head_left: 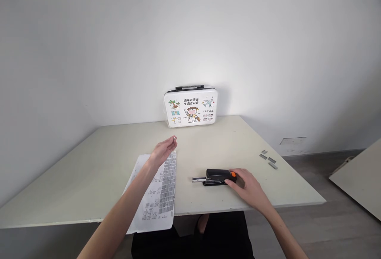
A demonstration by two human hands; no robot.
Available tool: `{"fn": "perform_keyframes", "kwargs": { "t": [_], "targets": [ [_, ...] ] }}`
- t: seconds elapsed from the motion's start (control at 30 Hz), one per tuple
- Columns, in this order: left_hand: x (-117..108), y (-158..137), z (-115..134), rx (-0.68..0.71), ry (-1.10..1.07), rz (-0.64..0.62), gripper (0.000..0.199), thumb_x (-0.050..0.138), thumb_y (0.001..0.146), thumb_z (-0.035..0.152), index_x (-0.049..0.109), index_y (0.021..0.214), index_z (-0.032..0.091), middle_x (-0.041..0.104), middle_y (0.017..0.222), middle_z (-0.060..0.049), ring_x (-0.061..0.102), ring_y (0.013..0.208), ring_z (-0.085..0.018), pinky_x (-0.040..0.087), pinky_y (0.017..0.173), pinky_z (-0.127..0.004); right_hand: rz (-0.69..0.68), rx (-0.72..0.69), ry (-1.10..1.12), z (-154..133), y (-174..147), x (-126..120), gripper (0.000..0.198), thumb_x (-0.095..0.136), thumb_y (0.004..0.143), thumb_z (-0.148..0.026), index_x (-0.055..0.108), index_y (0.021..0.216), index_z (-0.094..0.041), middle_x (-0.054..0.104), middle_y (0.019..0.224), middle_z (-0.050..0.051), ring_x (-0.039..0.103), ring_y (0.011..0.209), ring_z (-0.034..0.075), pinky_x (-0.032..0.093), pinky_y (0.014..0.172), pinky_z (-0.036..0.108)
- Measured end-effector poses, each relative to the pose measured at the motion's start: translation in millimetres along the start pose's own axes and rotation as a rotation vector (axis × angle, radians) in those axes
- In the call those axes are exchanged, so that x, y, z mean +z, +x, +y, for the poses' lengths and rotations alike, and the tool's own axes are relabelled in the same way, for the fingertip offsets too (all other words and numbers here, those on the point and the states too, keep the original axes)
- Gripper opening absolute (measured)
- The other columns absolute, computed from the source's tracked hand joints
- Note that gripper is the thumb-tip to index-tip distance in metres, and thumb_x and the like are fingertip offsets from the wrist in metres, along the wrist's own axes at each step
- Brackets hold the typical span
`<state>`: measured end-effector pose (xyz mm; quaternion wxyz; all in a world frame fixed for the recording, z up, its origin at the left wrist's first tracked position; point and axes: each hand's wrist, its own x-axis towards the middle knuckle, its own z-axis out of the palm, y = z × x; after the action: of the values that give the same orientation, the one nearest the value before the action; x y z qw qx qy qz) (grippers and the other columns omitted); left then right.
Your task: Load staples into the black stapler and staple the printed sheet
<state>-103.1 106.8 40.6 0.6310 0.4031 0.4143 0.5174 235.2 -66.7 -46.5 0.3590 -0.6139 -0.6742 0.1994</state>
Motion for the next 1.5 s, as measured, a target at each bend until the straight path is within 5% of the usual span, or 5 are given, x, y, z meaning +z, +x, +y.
{"fn": "perform_keyframes", "kwargs": {
  "t": [0.57,0.7,0.87,1.13,1.5],
  "targets": [
    [47.7,-86.3,-2.5,-0.002,0.374,-0.27,0.051,0.079,0.087,0.046,0.071,0.127,0.015,0.078,0.118,-0.013,0.072,0.114,-0.029,0.045,0.116,-0.047,0.056,-0.023,0.013,-6.4,-6.6,-0.5,0.042,0.058,0.096,-0.059,0.059,0.128,-0.031,0.066,0.131,0.009,0.061,0.122,0.031,0.054,0.099,0.048],
    [60.5,-105.3,0.4,-0.071,0.475,-0.309,0.052,0.077,0.088,0.047,0.069,0.13,0.017,0.078,0.117,-0.011,0.071,0.117,-0.028,0.039,0.119,-0.045,0.173,-0.193,0.003,-38.4,-6.1,0.0,0.04,0.057,0.1,-0.051,0.054,0.136,-0.034,0.059,0.14,0.009,0.055,0.129,0.031,0.052,0.102,0.05],
    [69.0,-120.8,0.6,-0.123,0.523,-0.359,0.049,0.073,0.091,0.048,0.068,0.133,0.023,0.079,0.116,-0.008,0.068,0.122,-0.027,0.036,0.12,-0.045,0.223,-0.493,-0.017,-85.5,11.9,10.4,0.029,0.058,0.102,-0.037,0.063,0.131,-0.033,0.07,0.122,0.007,0.062,0.121,0.03,0.051,0.102,0.049],
    [65.8,-132.3,-4.5,-0.158,0.494,-0.362,0.053,0.073,0.09,0.051,0.068,0.133,0.02,0.079,0.115,-0.008,0.07,0.118,-0.027,0.044,0.115,-0.042,0.29,-0.616,-0.013,-103.7,21.4,25.7,0.014,0.058,0.104,-0.027,0.07,0.111,-0.028,0.074,0.098,0.004,0.069,0.092,0.022,0.053,0.085,0.04],
    [31.6,-125.8,-26.3,0.18,0.873,-0.186,0.033,0.059,0.096,0.051,0.068,0.111,0.024,0.079,0.109,-0.004,0.071,0.11,-0.024,0.053,0.1,-0.04,0.106,-0.516,-0.22,-82.4,23.4,38.5,0.009,0.061,0.101,-0.025,0.07,0.103,-0.026,0.069,0.119,0.007,0.059,0.118,0.029,0.049,0.098,0.048]
  ]
}}
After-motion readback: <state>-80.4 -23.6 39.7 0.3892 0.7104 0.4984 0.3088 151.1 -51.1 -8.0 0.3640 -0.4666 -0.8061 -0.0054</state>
